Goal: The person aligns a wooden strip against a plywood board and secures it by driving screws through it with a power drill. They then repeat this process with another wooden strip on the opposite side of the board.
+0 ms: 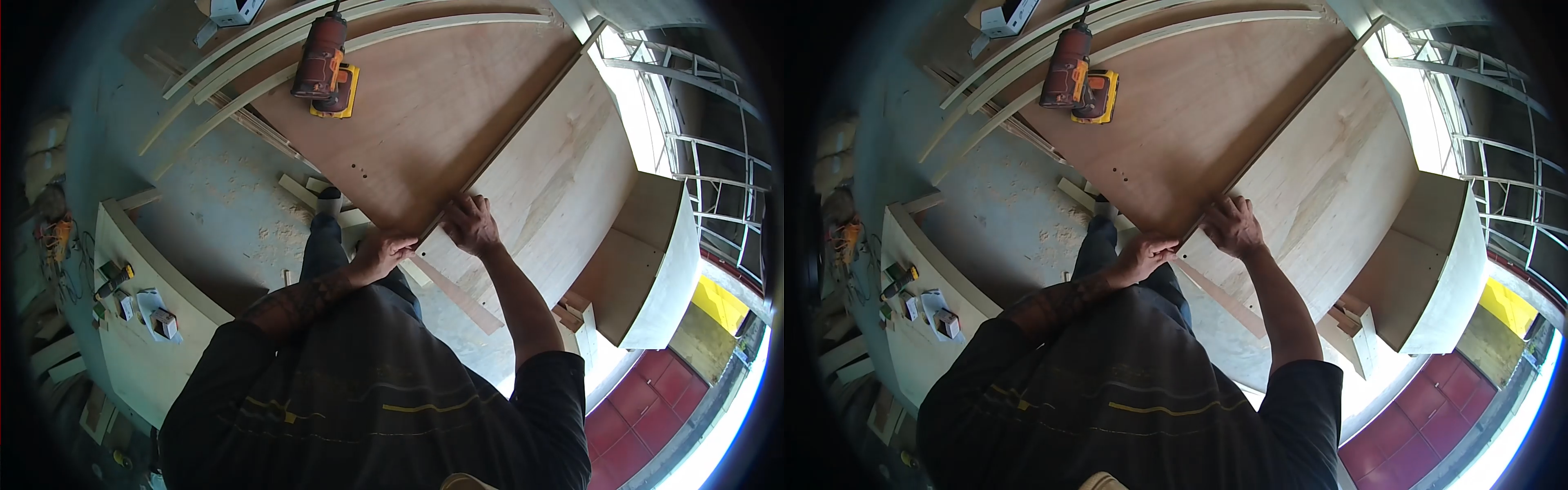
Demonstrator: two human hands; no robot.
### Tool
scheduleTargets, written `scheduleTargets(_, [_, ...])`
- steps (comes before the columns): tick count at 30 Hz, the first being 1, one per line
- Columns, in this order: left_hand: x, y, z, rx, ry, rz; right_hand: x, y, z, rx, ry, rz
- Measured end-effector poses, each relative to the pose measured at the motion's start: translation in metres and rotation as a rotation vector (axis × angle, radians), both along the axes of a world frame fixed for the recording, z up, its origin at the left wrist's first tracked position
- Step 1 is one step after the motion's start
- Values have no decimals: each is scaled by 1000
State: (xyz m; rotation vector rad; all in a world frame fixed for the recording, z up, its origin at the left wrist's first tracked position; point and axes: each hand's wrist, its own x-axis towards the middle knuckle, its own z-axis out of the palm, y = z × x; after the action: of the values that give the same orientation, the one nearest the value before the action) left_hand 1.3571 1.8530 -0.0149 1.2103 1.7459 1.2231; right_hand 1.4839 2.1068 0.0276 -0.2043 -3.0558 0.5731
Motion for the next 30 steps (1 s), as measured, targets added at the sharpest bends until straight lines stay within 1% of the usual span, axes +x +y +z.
scheduleTargets(2, [4, 0, 3, -33, -43, 29, 1, 0, 1, -13, 22, 0])
scheduleTargets(4, [6, 0, 5, -15, 32, 46, 1, 1, 0, 21, 31, 19])
scheduleTargets(7, [9, -1, 6, 28, 57, 93, 2, 1, 0, 3, 15, 24])
scheduleTargets(11, [11, -3, 2, 53, 78, 83, 3, -1, -3, 4, 36, 20])
scheduleTargets(13, [12, -4, 0, 48, 131, 82, 2, 0, -2, 0, 19, 16])
scheduleTargets(17, [13, -4, -1, 64, 122, 99, 1, -1, -1, -10, 21, 10])
scheduleTargets(23, [12, -7, -7, 47, 93, 59, -1, -1, -2, -11, 46, 11])
scheduleTargets(26, [11, -6, -7, 93, 98, 49, -4, -1, 0, -2, 60, 8])
scheduleTargets(28, [9, -3, 0, 59, 65, 60, -6, -2, 1, -8, 57, 6])
scheduleTargets(30, [8, 1, 12, 86, 22, 68, -6, -3, 2, 5, 71, 10])
